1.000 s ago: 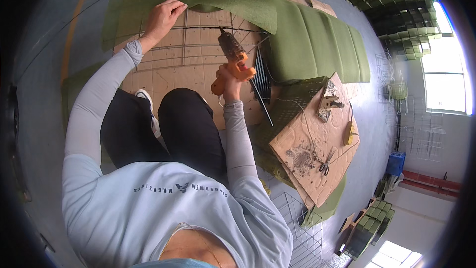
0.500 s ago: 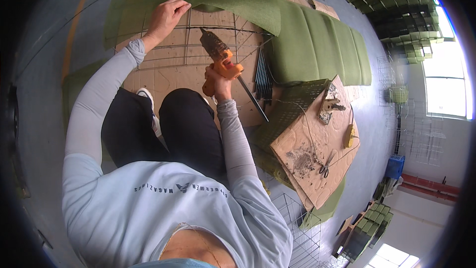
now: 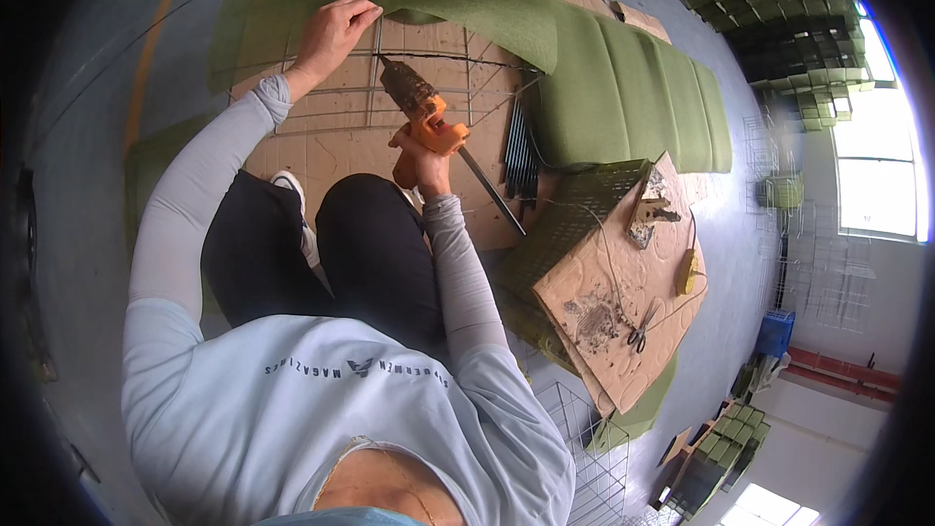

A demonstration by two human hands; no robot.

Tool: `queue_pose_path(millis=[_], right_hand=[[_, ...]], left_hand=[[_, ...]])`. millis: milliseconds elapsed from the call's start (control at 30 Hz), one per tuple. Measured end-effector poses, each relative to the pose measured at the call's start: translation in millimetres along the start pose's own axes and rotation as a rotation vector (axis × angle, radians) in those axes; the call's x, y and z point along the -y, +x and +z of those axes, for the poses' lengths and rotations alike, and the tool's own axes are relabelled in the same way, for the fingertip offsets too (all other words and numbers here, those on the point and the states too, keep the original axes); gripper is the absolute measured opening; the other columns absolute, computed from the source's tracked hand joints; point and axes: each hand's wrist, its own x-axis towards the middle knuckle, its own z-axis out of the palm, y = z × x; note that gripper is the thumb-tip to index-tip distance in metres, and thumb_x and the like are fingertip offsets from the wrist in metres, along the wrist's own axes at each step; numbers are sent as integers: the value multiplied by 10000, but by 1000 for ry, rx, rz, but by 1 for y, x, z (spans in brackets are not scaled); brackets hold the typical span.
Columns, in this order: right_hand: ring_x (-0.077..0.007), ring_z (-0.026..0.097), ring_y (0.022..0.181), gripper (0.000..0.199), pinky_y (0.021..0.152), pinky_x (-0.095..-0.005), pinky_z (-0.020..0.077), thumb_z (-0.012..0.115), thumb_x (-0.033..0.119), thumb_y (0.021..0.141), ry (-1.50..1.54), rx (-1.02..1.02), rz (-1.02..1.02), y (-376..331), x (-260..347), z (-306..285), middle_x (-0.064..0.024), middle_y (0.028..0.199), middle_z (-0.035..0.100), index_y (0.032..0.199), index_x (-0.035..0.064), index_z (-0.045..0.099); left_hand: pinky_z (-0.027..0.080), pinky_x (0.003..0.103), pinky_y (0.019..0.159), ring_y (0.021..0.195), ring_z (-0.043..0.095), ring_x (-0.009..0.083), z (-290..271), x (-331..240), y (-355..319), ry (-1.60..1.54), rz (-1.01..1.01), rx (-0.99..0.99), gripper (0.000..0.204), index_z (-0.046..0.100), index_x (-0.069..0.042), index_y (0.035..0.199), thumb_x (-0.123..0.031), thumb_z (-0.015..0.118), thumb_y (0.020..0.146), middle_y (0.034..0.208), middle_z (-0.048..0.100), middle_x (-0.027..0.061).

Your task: The person is assembling green mesh containers by folding them and then attaching a mesh sheet to a wire frame using a hot glue gun.

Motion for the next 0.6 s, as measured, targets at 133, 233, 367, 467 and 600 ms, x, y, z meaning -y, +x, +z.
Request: queue_pose_path(millis=[133,233,367,467,600], right_hand=[[-140,570,685,113,651,-275,452,632,32,726,-17,22,29,1,-2,2,-31,730,582,819,22,568],[-135,566,675,118,635,-272,451,636,28,728,10,32,50,3,-6,2,-30,732,575,822,21,565],[-130,563,664,118,603,-266,448,640,18,729,17,48,78,6,-11,3,-29,727,571,819,22,564],[-130,562,663,123,594,-265,447,641,13,730,58,33,86,5,-12,5,-30,720,570,824,23,561],[-129,561,659,125,587,-269,446,644,16,736,11,11,49,3,-11,2,-29,712,570,828,24,561]], left_hand=[[454,374,581,655,573,281,0,-1,0,30,-20,16,226,646,-55,830,-259,562,880,737,568,62],[453,374,584,656,572,281,0,-2,0,25,-17,10,226,644,-54,825,-257,561,880,736,564,65],[449,375,581,650,566,281,1,-1,0,6,-3,-7,226,643,-53,821,-255,560,881,730,558,66],[444,375,576,637,558,281,1,0,0,6,-6,3,226,642,-52,819,-254,561,881,719,549,67],[441,376,573,628,553,280,0,2,-1,-4,-8,0,223,643,-55,818,-254,562,880,711,544,67]])
